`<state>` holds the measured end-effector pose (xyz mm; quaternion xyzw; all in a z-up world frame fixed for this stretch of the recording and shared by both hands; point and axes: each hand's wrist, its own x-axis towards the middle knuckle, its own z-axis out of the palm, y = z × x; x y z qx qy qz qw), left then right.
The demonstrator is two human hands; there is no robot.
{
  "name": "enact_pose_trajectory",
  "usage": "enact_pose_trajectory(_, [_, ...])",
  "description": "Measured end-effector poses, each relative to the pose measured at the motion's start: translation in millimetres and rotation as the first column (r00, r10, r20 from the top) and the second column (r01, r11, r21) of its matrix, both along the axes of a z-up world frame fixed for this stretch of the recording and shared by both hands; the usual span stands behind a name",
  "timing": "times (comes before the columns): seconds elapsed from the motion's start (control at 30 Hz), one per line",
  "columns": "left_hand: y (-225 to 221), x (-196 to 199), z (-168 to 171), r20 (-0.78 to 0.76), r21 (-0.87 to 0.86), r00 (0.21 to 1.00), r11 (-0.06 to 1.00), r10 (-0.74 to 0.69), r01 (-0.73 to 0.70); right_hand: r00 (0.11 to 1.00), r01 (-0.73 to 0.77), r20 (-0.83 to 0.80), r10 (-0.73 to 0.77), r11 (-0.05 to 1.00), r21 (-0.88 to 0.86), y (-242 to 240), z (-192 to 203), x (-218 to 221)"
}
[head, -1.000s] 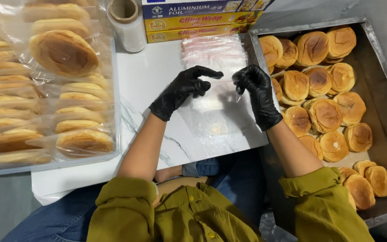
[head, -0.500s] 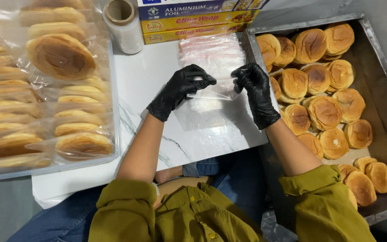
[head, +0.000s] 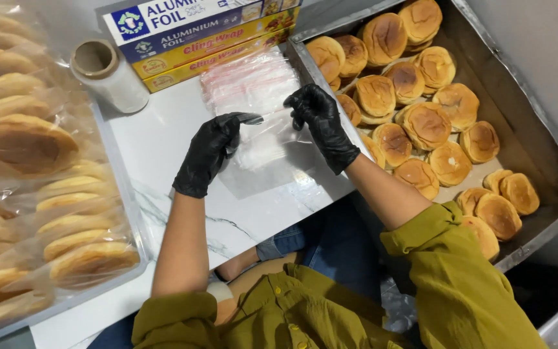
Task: The person picks up individual buns from a metal tray and places them into plastic bags on a marble-patterned table.
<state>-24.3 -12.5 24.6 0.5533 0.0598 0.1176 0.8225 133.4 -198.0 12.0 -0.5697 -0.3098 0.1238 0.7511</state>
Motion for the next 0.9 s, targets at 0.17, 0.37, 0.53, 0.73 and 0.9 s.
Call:
enact_pose_trajectory(0.17, [-0.1,9.2,-12.0,-0.124,-0.009,0.992,0.999,0.030,-0.032,1.000,-0.006,-0.029,0.008,0.998,0.061,-0.3,6.3,-7.2])
enact_pose_trajectory(0.37, [4.1,21.3,-33.7,-0.078,0.034,0.993,0.996,0.086,-0.084,0.999,0.032,-0.016,-0.031,0.999,0.032,0.2,-9.2,1.4])
enact_pose_trajectory(0.53, [10.0,22.5,-39.0,-0.151,0.114,0.983,0.990,0.101,-0.085,0.998,0.029,0.048,-0.031,0.999,0.039,-0.3,-12.8,4.0])
enact_pose_trajectory(0.73, [7.8,29.2,-55.1,-0.092,0.175,0.985,0.976,0.148,-0.131,0.997,0.017,0.076,-0.021,0.999,0.048,-2.1,-9.6,8.8])
enact_pose_trajectory(0.9, [7.1,28.0,-52.6,-0.071,0.243,0.975,0.952,0.211,-0.188,0.995,-0.043,0.087,0.038,0.998,0.047,-8.0,25.7,6.0])
